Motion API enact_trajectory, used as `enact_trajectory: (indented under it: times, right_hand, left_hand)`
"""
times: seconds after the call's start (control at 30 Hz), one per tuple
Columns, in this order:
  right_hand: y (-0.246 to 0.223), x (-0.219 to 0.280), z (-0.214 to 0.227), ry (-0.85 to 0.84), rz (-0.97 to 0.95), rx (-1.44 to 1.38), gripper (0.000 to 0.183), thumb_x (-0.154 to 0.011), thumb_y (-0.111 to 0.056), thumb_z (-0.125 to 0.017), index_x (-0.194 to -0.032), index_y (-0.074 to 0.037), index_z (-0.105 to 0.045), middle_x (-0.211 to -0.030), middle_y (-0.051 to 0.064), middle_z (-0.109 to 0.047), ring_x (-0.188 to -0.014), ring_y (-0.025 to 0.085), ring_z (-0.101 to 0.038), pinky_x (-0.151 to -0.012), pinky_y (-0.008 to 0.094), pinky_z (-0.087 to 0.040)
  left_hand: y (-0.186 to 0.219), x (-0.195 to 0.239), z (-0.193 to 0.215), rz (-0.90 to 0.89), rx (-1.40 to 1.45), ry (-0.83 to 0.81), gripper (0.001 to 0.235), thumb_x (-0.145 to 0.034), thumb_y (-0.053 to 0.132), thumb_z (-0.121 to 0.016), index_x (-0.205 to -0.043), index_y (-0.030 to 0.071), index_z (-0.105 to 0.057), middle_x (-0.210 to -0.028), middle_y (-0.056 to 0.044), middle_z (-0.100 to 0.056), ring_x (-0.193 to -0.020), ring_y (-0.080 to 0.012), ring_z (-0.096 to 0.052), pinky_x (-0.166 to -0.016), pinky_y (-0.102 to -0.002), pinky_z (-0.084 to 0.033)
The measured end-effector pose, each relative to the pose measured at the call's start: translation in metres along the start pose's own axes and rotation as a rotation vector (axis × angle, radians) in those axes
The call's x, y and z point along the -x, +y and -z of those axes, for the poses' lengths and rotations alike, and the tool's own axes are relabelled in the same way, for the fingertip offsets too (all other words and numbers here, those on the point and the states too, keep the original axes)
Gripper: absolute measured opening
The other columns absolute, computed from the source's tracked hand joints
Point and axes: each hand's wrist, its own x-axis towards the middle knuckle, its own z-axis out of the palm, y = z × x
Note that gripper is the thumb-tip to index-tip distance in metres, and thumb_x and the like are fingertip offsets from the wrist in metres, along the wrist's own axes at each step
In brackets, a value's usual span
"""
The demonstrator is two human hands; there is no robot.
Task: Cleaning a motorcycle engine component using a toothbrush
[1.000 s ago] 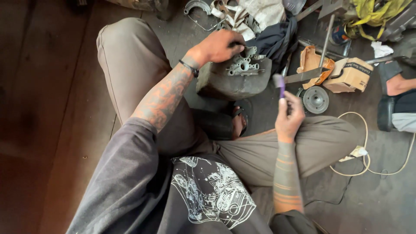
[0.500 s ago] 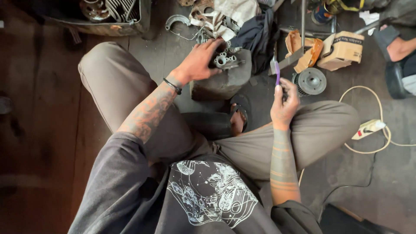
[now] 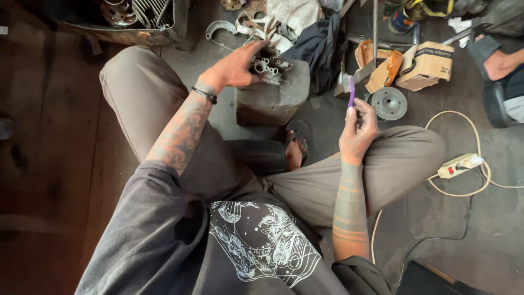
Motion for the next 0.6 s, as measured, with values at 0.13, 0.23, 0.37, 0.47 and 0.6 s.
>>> enact_trajectory:
  times: [0.13,0.23,0.37,0.47,0.6]
  right_hand:
    - [0.004,0.0,0.002,-0.012,0.001,0.039,0.019,-0.102,-0.001,-0.059,-0.119,0.006,-0.063,-0.099,0.011,-0.064,-0.077,0.017,-0.055,-0.07,0.028,-0.046]
    - [0.007,0.0,0.001,-0.028,-0.029,0.023,0.021,-0.103,-0.002,-0.058,-0.122,0.006,-0.061,-0.103,0.012,-0.065,-0.076,0.017,-0.056,-0.07,0.028,-0.047]
    - [0.006,0.0,-0.005,-0.053,-0.035,-0.004,0.021,-0.104,-0.002,-0.056,-0.123,0.005,-0.06,-0.107,0.013,-0.062,-0.079,0.018,-0.054,-0.073,0.029,-0.049]
    - [0.003,-0.001,-0.009,-0.078,-0.055,-0.017,0.021,-0.105,-0.004,-0.056,-0.124,0.004,-0.06,-0.105,0.011,-0.061,-0.078,0.016,-0.053,-0.072,0.028,-0.047]
    - [-0.002,-0.003,-0.014,-0.086,-0.103,-0.045,0.02,-0.106,-0.007,-0.056,-0.124,0.0,-0.058,-0.096,0.007,-0.058,-0.07,0.012,-0.049,-0.062,0.024,-0.039]
  left_hand:
    - [0.007,-0.002,0.025,0.129,0.128,-0.074,0.095,-0.068,0.016,-0.076,-0.153,-0.001,-0.037,-0.148,-0.024,-0.053,-0.132,-0.0374,-0.054,-0.11,-0.041,-0.044]
    - [0.018,0.005,0.051,0.22,0.335,-0.019,0.093,-0.071,0.011,-0.064,-0.157,0.005,-0.029,-0.164,-0.022,-0.029,-0.151,-0.0374,-0.033,-0.121,-0.052,-0.032]
    - [0.007,0.015,0.063,0.185,0.422,0.286,0.058,-0.083,0.01,-0.057,-0.139,-0.003,-0.049,-0.132,-0.02,-0.062,-0.117,-0.0295,-0.057,-0.096,-0.036,-0.048]
    - [0.004,0.023,0.069,0.283,0.409,0.347,0.05,-0.085,0.016,-0.056,-0.131,-0.004,-0.055,-0.121,-0.017,-0.067,-0.101,-0.0247,-0.061,-0.086,-0.031,-0.052]
    - [-0.016,0.031,0.075,0.369,0.195,0.336,0.034,-0.089,0.027,-0.057,-0.102,-0.003,-0.066,-0.086,-0.008,-0.069,-0.07,-0.0186,-0.055,-0.063,-0.033,-0.05]
